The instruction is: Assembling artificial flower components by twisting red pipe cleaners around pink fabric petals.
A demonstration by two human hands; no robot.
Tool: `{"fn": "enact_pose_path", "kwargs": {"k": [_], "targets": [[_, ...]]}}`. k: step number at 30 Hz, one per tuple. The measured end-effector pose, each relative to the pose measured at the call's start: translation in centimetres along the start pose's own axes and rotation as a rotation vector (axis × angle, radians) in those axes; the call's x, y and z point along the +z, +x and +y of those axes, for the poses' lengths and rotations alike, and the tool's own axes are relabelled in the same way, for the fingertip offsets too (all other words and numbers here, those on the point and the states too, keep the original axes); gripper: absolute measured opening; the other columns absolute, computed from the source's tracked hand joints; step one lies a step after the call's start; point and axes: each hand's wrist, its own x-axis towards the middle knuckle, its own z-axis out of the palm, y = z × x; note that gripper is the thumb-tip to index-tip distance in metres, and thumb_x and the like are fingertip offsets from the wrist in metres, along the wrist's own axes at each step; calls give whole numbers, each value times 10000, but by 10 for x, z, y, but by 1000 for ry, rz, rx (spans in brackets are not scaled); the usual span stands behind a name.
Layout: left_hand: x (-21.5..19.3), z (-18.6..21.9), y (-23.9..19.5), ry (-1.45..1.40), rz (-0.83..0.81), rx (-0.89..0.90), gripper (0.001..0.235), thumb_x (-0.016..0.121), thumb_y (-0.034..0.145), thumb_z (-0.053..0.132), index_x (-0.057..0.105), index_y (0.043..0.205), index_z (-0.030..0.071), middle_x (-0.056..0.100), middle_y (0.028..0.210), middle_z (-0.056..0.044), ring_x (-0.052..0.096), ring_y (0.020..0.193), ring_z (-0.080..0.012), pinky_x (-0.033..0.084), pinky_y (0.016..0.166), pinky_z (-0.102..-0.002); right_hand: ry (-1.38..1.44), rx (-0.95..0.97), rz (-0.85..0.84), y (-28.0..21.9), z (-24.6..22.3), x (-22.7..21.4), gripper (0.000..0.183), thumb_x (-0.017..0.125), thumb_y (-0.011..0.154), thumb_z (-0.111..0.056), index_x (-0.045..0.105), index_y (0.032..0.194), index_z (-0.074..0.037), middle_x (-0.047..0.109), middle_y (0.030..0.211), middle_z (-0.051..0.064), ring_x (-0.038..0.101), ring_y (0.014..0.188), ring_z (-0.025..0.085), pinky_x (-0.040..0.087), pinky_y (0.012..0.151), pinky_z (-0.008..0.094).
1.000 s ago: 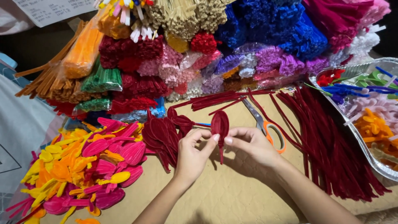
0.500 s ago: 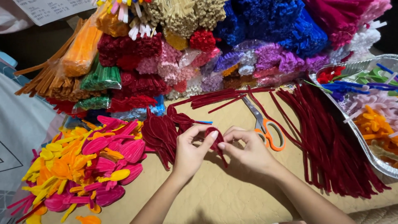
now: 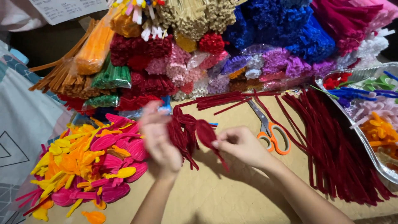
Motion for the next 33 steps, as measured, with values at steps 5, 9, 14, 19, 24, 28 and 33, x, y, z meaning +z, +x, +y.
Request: {"fn": "enact_pose_path", "kwargs": {"k": [5, 9, 14, 19, 24, 28, 33], "targets": [[-38, 0, 21, 200, 160, 196, 631, 360, 1093, 459, 275, 1516, -1, 319, 1569, -173, 430, 1364, -250, 334, 1171, -357, 42, -189, -129, 47, -31, 46, 156, 729, 894, -168, 794, 900, -27, 769, 787, 106, 678, 732, 160, 568, 759, 321], [-44, -1, 31, 350, 132, 277, 577, 446, 1064, 354, 314, 1478, -25, 278, 1570, -175, 310, 1461, -271, 240, 1228, -382, -338, -441, 128, 99, -2, 43, 130, 761, 857, -202, 814, 914, -97, 792, 822, 119, 772, 852, 306, 574, 802, 404], [-38, -2, 27, 323, 22, 196, 468, 530, 1034, 130, 380, 1443, -44, 296, 1553, -197, 279, 1499, -337, 219, 1257, -410, -1029, -284, 218, 140, 91, -40, 131, 743, 805, -196, 779, 930, -179, 711, 921, 47, 712, 894, 300, 585, 775, 437], [-24, 0, 16, 320, -97, 177, 343, 522, 1049, 84, 494, 1369, -36, 456, 1422, -205, 419, 1396, -386, 288, 1209, -498, -1306, -290, 260, 156, 130, -67, 187, 740, 795, -377, 692, 861, -209, 583, 972, -9, 638, 962, 250, 556, 765, 430], [0, 9, 8, 297, -278, -92, 159, 629, 975, 37, 746, 1084, 37, 738, 1035, -129, 720, 1007, -319, 534, 941, -424, -455, -423, 213, 106, 35, -45, 118, 710, 948, -197, 714, 1041, -124, 731, 895, 89, 726, 925, 266, 554, 827, 401], [32, 5, 5, 194, -405, -270, 186, 725, 940, 117, 783, 1111, 73, 789, 1058, -136, 763, 1007, -295, 594, 870, -398, 6, -285, 103, 54, -8, -22, 112, 702, 931, -126, 739, 1028, -84, 713, 853, -15, 648, 858, 105, 542, 835, 300], [46, -33, -16, -50, -278, -582, 125, 803, 898, 138, 821, 1012, 88, 809, 890, -53, 646, 816, -50, 604, 712, -271, 142, 23, 93, 18, -16, -14, 164, 743, 900, -130, 773, 1022, -23, 761, 821, 60, 685, 791, 125, 545, 764, 279]]}}
